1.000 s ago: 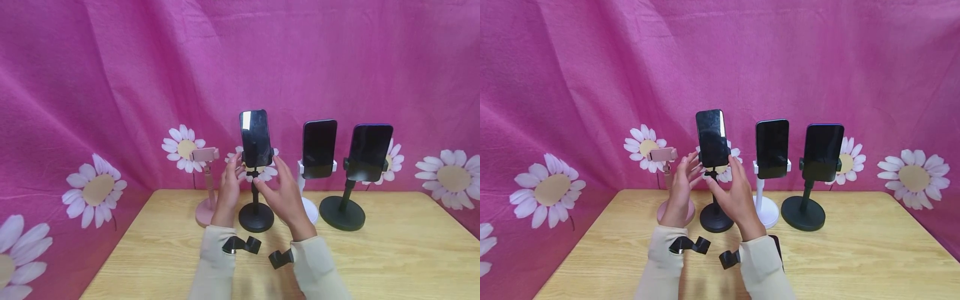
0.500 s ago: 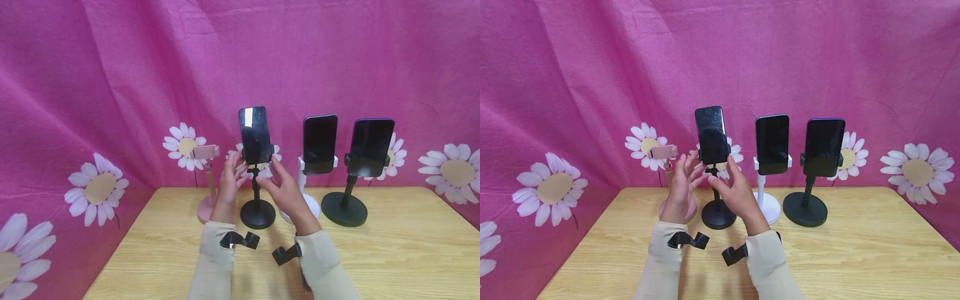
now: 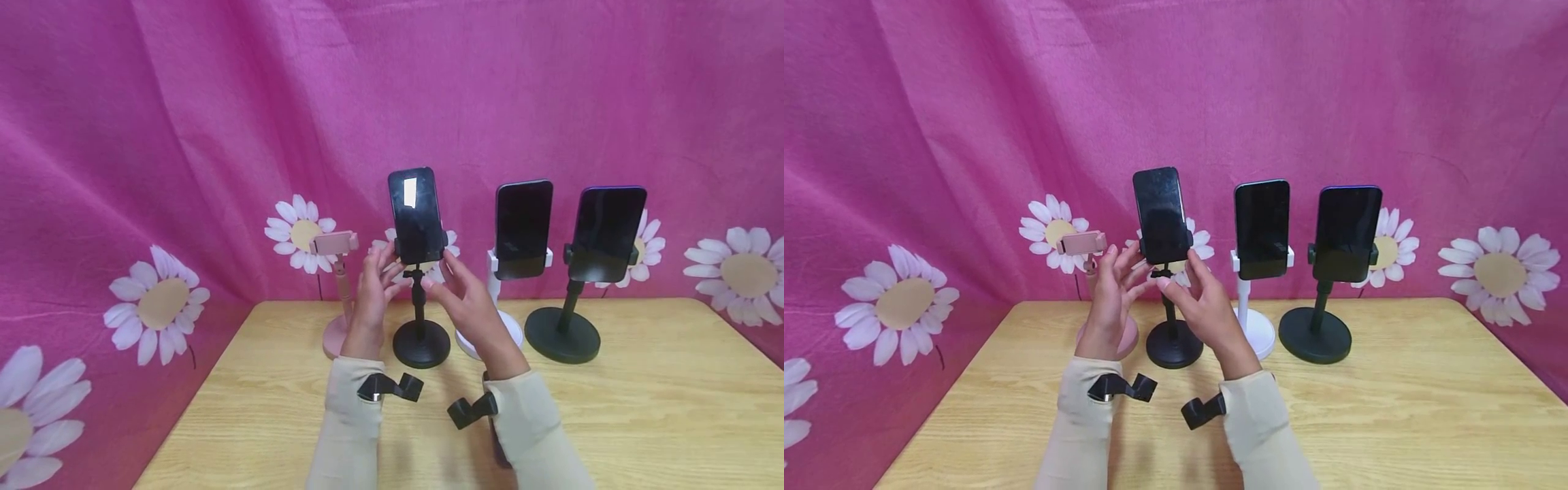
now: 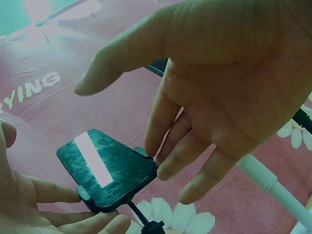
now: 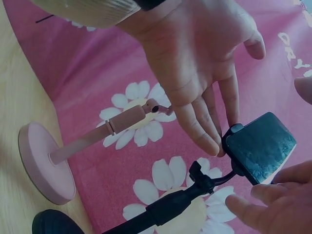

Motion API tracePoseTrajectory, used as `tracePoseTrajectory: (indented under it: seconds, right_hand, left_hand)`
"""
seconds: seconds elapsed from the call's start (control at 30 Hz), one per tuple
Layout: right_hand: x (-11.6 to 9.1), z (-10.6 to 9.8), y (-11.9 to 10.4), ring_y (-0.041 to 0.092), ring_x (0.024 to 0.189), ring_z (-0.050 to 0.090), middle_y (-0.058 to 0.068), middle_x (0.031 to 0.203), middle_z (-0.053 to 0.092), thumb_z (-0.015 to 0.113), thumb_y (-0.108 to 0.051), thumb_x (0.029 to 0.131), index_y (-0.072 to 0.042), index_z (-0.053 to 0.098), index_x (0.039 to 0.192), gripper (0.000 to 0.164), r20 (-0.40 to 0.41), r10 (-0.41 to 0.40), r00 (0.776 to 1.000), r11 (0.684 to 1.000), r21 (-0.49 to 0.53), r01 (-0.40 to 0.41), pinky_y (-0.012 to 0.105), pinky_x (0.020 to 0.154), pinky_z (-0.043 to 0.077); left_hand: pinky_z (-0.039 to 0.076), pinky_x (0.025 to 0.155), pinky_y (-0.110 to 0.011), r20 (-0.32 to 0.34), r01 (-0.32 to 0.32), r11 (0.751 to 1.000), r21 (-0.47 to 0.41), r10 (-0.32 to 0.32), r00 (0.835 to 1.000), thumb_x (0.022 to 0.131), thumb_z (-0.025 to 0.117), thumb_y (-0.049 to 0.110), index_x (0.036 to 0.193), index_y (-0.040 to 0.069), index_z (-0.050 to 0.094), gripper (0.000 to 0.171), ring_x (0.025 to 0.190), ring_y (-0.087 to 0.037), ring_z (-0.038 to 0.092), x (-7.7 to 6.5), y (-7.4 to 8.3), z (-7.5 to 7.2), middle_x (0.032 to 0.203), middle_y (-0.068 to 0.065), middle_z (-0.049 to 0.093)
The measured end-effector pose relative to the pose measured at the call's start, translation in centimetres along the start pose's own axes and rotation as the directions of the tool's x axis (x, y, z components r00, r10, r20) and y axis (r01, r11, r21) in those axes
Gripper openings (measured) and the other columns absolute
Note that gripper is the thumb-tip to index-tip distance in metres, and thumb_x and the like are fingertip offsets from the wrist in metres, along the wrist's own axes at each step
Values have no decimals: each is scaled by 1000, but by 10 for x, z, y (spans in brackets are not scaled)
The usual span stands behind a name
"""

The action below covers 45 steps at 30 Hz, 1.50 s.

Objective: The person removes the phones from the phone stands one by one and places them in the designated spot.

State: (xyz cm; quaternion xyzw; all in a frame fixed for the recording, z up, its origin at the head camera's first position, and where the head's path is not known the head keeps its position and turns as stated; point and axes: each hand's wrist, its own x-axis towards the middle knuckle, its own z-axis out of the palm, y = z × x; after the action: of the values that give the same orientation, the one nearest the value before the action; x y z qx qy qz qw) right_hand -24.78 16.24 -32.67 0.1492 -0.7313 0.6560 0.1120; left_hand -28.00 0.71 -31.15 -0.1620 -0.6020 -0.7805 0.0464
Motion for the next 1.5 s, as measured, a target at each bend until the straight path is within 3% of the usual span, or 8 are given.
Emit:
tracePoseTrajectory:
  seconds: [0.27, 0.53, 0.8, 1.0, 1.33, 1.5]
  right_hand:
    - [-3, -1, -8, 22, 142, 30, 1, 157, 25, 61, -33, 94, -16, 24, 153, 72, -13, -28, 1000, 1000, -7, 28, 51, 109, 29]
    - [-7, -3, -15, 29, 137, 39, 12, 150, 36, 62, -35, 93, -22, 22, 154, 73, -29, -26, 999, 999, -25, 25, 54, 108, 32]
    - [-10, -4, -20, 28, 129, 46, 11, 142, 44, 64, -40, 91, -29, 24, 153, 75, -58, 1, 998, 996, -83, -6, 51, 106, 36]
    - [-13, -5, -23, 27, 124, 50, 10, 137, 47, 66, -44, 89, -30, 26, 152, 76, -90, 15, 996, 987, -160, -30, 50, 101, 42]
    - [-16, -8, -26, 31, 114, 57, 15, 123, 57, 66, -36, 91, -23, 38, 148, 65, -103, -13, 995, 977, -215, -10, 49, 97, 45]
    - [-17, -10, -30, 30, 108, 62, 16, 120, 61, 65, -32, 93, -21, 43, 146, 58, -95, -18, 995, 975, -221, -3, 49, 96, 47]
  left_hand:
    - [46, 97, -47, -25, -5, 1000, -13, 5, 1000, 98, 37, 52, 139, 9, 51, 61, 119, -30, 57, -5, 5, -4, 134, -11, 57]
    - [46, 96, -46, 16, 12, 1000, -18, -12, 1000, 98, 39, 50, 139, 8, 49, 60, 115, -34, 57, -10, 14, -10, 131, -15, 57]
    - [52, 89, -42, 37, 12, 994, 105, -16, 999, 101, 34, 44, 140, 9, 49, 54, 108, -42, 58, -13, 23, -18, 127, -16, 59]
    - [54, 84, -38, 64, 30, 980, 196, -44, 997, 100, 44, 42, 136, 14, 54, 46, 101, -33, 64, -17, 30, -18, 119, -13, 63]
    - [55, 83, -36, 37, 50, 933, 357, -67, 997, 97, 58, 25, 137, 12, 54, 42, 93, -26, 64, -23, 34, -19, 117, -11, 63]
    - [54, 82, -36, 37, 48, 901, 431, -71, 997, 96, 61, 24, 134, 13, 56, 40, 85, -26, 68, -24, 37, -19, 110, -9, 66]
